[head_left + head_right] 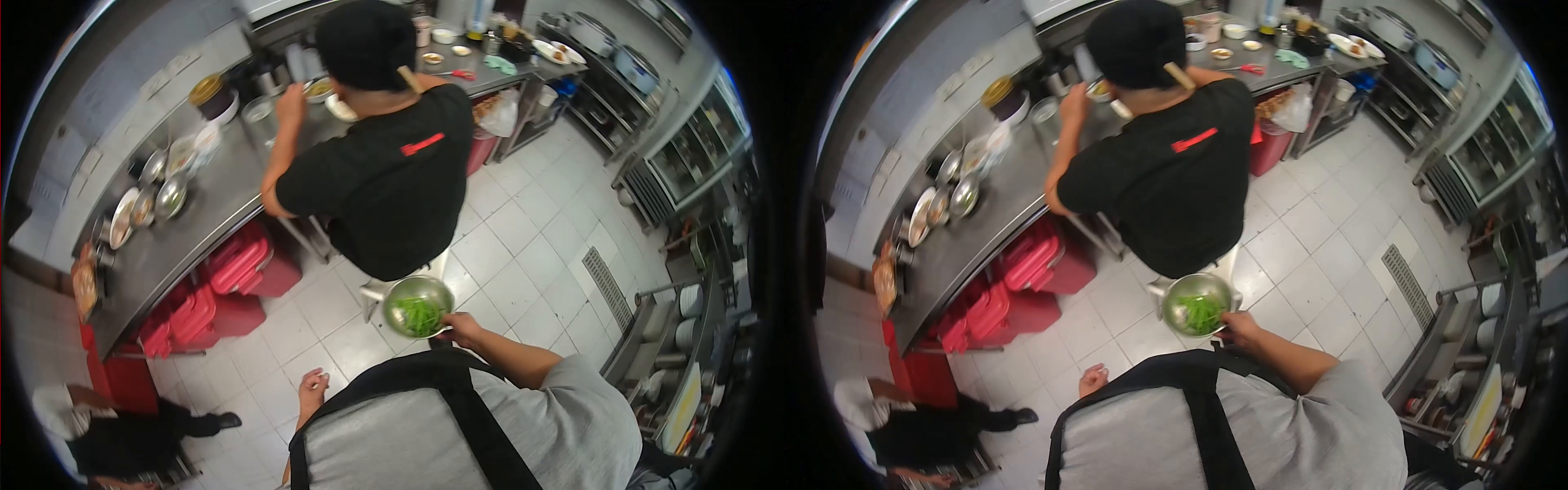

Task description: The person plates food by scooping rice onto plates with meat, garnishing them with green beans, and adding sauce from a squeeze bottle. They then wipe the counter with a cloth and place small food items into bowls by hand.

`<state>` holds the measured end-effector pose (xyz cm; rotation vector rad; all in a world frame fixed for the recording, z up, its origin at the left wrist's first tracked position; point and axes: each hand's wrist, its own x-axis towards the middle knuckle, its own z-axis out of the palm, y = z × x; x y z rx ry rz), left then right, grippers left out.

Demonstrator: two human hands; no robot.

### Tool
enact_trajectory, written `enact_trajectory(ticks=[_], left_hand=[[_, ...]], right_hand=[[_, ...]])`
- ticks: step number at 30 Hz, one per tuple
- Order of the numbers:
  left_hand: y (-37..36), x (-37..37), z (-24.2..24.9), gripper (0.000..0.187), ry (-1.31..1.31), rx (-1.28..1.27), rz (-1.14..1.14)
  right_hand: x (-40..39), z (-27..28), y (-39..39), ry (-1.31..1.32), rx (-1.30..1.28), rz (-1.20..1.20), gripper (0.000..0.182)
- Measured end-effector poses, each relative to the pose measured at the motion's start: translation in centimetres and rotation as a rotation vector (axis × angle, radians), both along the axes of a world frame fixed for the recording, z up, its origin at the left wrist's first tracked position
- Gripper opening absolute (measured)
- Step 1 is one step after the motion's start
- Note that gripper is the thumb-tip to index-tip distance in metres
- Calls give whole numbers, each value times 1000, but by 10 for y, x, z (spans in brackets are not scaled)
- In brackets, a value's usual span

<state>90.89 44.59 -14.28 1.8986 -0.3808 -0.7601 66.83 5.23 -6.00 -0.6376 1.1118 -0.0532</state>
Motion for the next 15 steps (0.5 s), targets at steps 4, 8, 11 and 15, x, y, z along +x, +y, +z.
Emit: enact_trajectory(ticks=[4, 8, 11, 15], left_hand=[[-160, -56, 64, 12, 217, -67, -269], [-340, -120, 124, 22, 372, -137, -470], [-451, -168, 146, 30, 398, -318, -528], [-561, -213, 174, 25, 473, -297, -418]], right_hand=[[-77, 5, -74, -41, -204, -401, 30], [-109, 32, -157, -205, -269, -629, 27], [-120, 60, -201, -342, -251, -657, 23], [-131, 84, -255, -377, -201, -731, 22]])
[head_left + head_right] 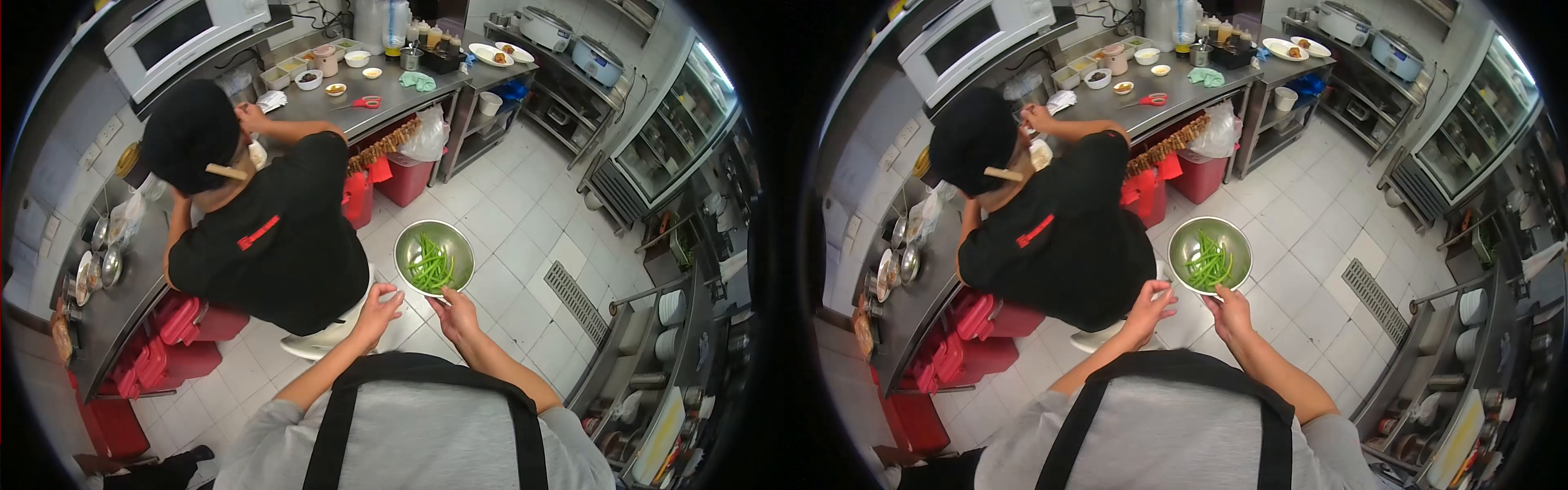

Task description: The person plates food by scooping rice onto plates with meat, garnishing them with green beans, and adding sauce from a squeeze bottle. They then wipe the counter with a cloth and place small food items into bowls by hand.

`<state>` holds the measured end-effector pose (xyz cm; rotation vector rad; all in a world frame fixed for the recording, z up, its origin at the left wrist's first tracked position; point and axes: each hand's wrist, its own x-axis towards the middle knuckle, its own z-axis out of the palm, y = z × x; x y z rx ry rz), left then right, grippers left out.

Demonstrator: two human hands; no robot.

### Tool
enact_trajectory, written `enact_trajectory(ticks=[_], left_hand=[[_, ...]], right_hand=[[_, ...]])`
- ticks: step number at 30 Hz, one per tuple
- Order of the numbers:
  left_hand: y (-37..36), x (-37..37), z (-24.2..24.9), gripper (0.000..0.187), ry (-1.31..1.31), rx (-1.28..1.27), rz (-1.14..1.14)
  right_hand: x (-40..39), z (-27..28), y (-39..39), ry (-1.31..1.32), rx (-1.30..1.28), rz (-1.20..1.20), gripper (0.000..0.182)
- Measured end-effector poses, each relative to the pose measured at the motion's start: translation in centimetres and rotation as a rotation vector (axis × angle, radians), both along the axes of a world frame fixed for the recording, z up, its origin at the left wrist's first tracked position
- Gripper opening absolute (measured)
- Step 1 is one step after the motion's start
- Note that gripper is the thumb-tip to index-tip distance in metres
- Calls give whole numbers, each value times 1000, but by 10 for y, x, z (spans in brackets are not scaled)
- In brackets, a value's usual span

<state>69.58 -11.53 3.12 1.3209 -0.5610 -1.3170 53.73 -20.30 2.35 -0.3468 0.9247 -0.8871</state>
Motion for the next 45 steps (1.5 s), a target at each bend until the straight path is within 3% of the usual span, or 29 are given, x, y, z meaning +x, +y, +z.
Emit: enact_trajectory(ticks=[7, 10, 11, 14, 17, 21, 25, 29, 32, 39, 45], left_hand=[[-164, -49, 3, 15, -1, -89, 83], [-241, -63, 5, 23, 221, -61, 51], [-271, -67, -2, 20, 189, -88, 42], [-364, -72, -15, 14, 166, -138, 56], [-449, -58, -6, 14, 51, -116, 56], [-548, -39, 14, 19, -37, -113, -51], [-642, -45, 36, 17, -89, -84, -152], [-734, -67, 33, 18, -65, -70, -192], [-801, -95, 43, 15, -116, -54, -198], [-942, -122, 42, 14, -191, -55, -93], [-1036, -100, 49, 15, -230, -30, -23]], right_hand=[[-30, 24, -107, -61, -128, -42, 26], [-47, 21, -171, -9, -183, -100, 26], [-53, 17, -197, 5, -195, -106, 25], [-69, 12, -283, 17, -236, 28, 24], [-88, 21, -356, 172, -219, 278, 26], [-133, 32, -434, 433, -337, 373, 24], [-191, 19, -530, 1064, -890, 132, 11], [-214, 58, -645, 1314, -982, 76, 10], [-215, 73, -743, 1373, -1401, 70, 12], [-166, 65, -938, 1282, -1751, 590, 19], [-107, 60, -1057, 1220, -1967, 801, 22]])
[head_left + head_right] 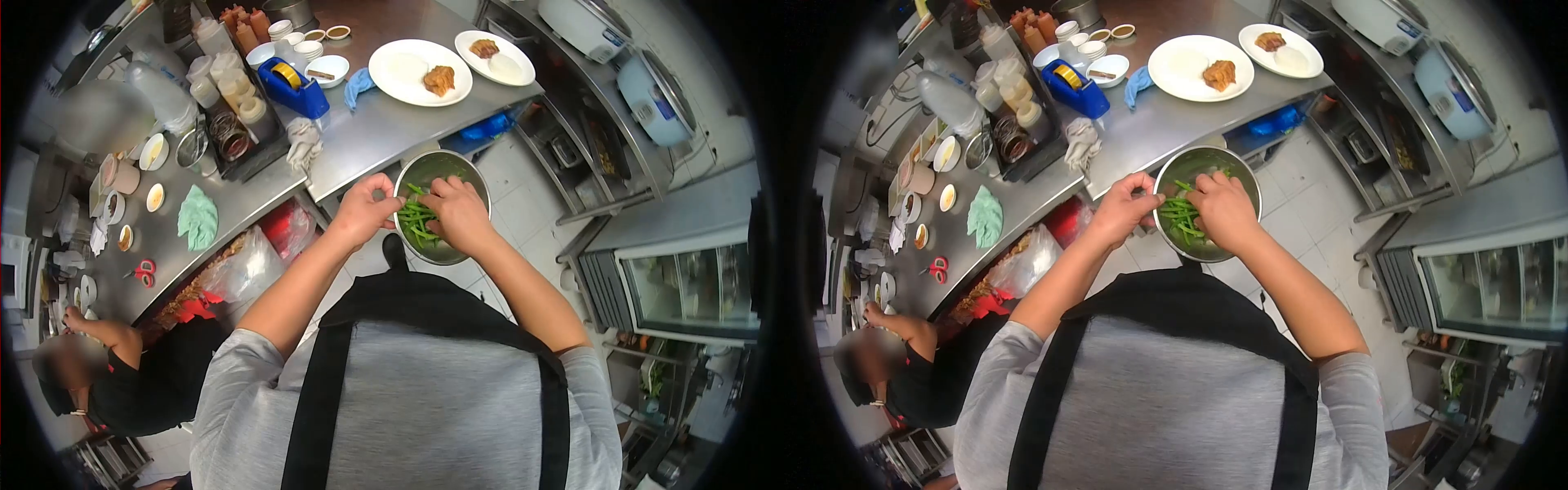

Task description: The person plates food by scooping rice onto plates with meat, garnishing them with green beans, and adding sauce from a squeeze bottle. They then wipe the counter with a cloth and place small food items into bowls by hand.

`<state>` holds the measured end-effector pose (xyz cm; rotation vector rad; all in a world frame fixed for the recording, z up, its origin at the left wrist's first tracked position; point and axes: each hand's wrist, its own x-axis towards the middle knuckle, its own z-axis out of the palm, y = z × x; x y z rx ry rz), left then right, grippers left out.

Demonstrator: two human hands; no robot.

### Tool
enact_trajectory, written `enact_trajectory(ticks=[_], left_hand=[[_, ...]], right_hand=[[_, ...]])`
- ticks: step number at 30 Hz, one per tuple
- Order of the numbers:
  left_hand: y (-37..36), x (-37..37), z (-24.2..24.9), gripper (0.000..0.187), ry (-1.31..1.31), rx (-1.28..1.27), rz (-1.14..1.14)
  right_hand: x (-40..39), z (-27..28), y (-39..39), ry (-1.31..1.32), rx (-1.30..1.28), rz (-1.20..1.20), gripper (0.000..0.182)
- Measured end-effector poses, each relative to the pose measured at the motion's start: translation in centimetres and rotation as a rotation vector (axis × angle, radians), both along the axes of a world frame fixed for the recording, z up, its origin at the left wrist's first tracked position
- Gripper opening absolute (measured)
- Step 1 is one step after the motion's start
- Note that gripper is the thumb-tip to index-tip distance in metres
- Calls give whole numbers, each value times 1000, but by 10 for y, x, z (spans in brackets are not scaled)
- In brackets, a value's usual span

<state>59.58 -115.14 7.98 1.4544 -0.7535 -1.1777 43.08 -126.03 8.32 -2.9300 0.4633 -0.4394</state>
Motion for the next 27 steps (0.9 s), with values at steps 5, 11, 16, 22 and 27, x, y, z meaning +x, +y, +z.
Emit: enact_trajectory(ticks=[5, 11, 16, 22, 27], left_hand=[[-71, 34, 6, 14, 43, -9, 85], [-135, 70, 18, 12, 85, -7, 232], [-166, 86, 14, 11, 121, -39, 368], [-190, 80, 2, 19, 16, 0, 802], [-203, 46, -2, 16, 47, -55, 1036]], right_hand=[[48, -5, -90, 50, 25, 75, 17], [107, -1, -176, 50, 56, 190, 14], [144, 5, -228, 25, 110, 362, 9], [203, 13, -271, 201, 44, 780, 22], [215, 13, -284, 273, 25, 1073, 23]])
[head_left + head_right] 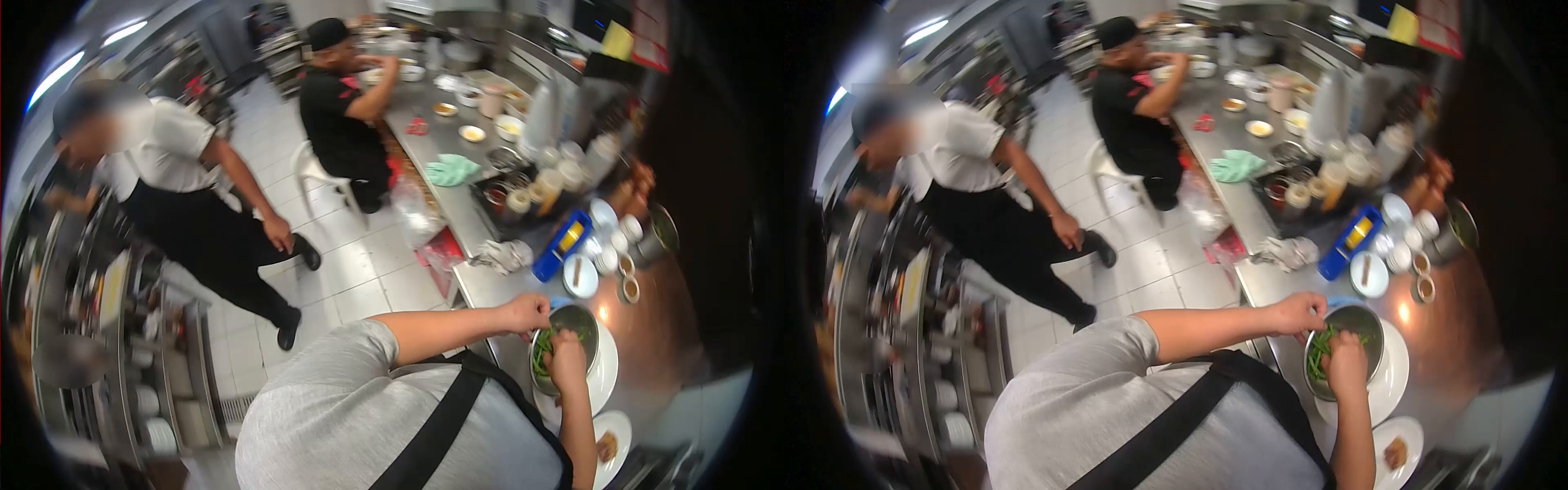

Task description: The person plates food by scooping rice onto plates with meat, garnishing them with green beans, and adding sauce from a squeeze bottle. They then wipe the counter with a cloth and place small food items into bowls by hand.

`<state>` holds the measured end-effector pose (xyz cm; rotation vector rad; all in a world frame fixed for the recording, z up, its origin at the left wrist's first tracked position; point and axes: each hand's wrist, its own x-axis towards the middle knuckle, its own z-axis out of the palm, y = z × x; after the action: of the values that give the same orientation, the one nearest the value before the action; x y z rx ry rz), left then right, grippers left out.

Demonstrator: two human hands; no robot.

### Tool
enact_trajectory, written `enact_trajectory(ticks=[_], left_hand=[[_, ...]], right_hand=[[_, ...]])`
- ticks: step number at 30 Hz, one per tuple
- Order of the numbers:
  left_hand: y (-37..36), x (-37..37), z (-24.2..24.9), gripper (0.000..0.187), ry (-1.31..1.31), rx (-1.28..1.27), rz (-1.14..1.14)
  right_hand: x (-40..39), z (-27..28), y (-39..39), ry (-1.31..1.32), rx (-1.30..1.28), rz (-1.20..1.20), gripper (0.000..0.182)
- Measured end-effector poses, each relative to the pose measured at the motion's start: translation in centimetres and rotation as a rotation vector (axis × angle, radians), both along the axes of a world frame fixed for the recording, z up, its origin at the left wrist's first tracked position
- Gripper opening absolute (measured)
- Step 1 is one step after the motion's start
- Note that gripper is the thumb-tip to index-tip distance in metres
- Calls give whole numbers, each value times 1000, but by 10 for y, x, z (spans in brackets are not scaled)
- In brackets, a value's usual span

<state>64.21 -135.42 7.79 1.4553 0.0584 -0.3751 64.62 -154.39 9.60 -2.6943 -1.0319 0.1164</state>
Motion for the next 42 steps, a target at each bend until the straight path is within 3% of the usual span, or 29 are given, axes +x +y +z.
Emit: enact_trajectory(ticks=[11, 25, 28, 30, 32, 34, 38, 42], left_hand=[[-4, -84, 19, 17, 57, 105, 427], [20, -117, 15, 17, -31, 80, 709], [23, -117, 26, 19, 35, 73, 638], [21, -106, 23, 20, 55, 48, 641], [16, -99, 27, 19, 68, -25, 608], [14, -92, 26, 17, 36, -43, 560], [3, -78, 31, 16, 46, -97, 478], [0, -70, 23, 17, 54, -99, 468]], right_hand=[[-8, -1, 20, 48, -5, 458, 21], [6, 18, 55, 31, 165, 668, 17], [15, 33, 49, 76, 105, 634, 15], [24, 48, 38, 255, 187, 543, 18], [42, 40, 27, 208, 281, 520, 26], [42, 49, 22, 415, 259, 403, 27], [59, 50, 2, 543, 268, 260, 16], [66, 92, -26, 739, 390, 161, 15]])
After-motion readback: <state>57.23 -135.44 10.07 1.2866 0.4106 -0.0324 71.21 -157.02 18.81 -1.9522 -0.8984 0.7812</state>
